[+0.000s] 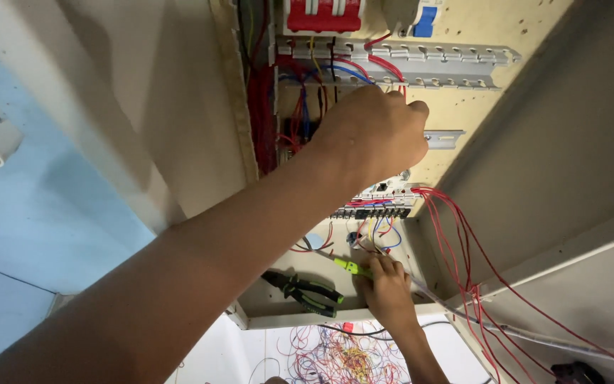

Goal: A person is wiring an electrical control panel by stripping wire ends and securing them into terminals using a screwdriver.

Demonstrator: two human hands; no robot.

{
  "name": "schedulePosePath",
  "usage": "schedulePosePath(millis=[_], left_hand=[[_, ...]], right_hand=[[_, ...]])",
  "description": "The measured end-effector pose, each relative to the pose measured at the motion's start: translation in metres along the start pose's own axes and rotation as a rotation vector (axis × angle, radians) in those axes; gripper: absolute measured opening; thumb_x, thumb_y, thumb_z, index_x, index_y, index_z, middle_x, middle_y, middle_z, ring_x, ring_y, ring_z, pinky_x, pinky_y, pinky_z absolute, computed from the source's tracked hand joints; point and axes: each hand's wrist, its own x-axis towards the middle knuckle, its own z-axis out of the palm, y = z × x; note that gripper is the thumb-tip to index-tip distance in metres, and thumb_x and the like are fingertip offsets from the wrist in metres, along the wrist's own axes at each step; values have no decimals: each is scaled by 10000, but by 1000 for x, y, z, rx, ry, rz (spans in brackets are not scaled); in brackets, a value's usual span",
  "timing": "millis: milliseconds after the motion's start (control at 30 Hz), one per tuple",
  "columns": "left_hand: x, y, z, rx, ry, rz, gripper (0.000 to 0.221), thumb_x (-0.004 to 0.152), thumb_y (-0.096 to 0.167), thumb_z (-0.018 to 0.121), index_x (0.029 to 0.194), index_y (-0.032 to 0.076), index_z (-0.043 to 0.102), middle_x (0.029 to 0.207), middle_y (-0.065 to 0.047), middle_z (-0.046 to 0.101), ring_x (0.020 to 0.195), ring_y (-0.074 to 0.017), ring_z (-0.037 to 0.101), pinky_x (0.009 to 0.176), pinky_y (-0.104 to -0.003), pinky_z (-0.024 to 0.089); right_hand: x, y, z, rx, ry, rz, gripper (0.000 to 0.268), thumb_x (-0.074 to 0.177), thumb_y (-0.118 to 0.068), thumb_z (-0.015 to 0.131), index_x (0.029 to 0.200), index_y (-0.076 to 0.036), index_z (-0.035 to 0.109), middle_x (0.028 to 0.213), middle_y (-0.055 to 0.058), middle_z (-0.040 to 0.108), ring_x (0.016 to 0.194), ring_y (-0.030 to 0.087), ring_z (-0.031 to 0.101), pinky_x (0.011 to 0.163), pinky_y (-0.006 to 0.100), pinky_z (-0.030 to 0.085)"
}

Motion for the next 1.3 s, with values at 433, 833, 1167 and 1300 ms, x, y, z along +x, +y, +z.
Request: schedulePosePath(millis=[433,833,1167,1300], left_hand=[[-3,2,5,-239,-40,-170,87,803,132,551,793,106,634,571,-103,633,491,-413,601,409,-520,457],[-4,2,14,-125,81,-58,46,729,72,600,705,111,593,545,-57,564,439,-391,563,374,-508,438],[-13,1,-23,190,-192,214,261,641,-152,750,718,97,751,800,-20,543,569,-282,609,440,-393,518],[-11,2,-8,170,-96,227,211,628,-137,759,680,67,741,747,-22,540,529,-290,581,391,-371,505]], right_hand=[[-7,5,-1,28,5,46,336,849,-363,727,1138,-199,672,1225,49,655,1193,349,531,910,538,433],[-10,2,-6,75,82,20,309,852,-353,759,1078,-155,684,1167,58,691,1120,343,594,921,511,439],[-10,2,-6,73,68,23,304,855,-356,758,1067,-155,676,1169,57,682,1127,349,587,919,527,447],[-10,2,-6,75,85,2,310,851,-337,763,1087,-154,679,1174,66,676,1137,360,589,905,527,454]])
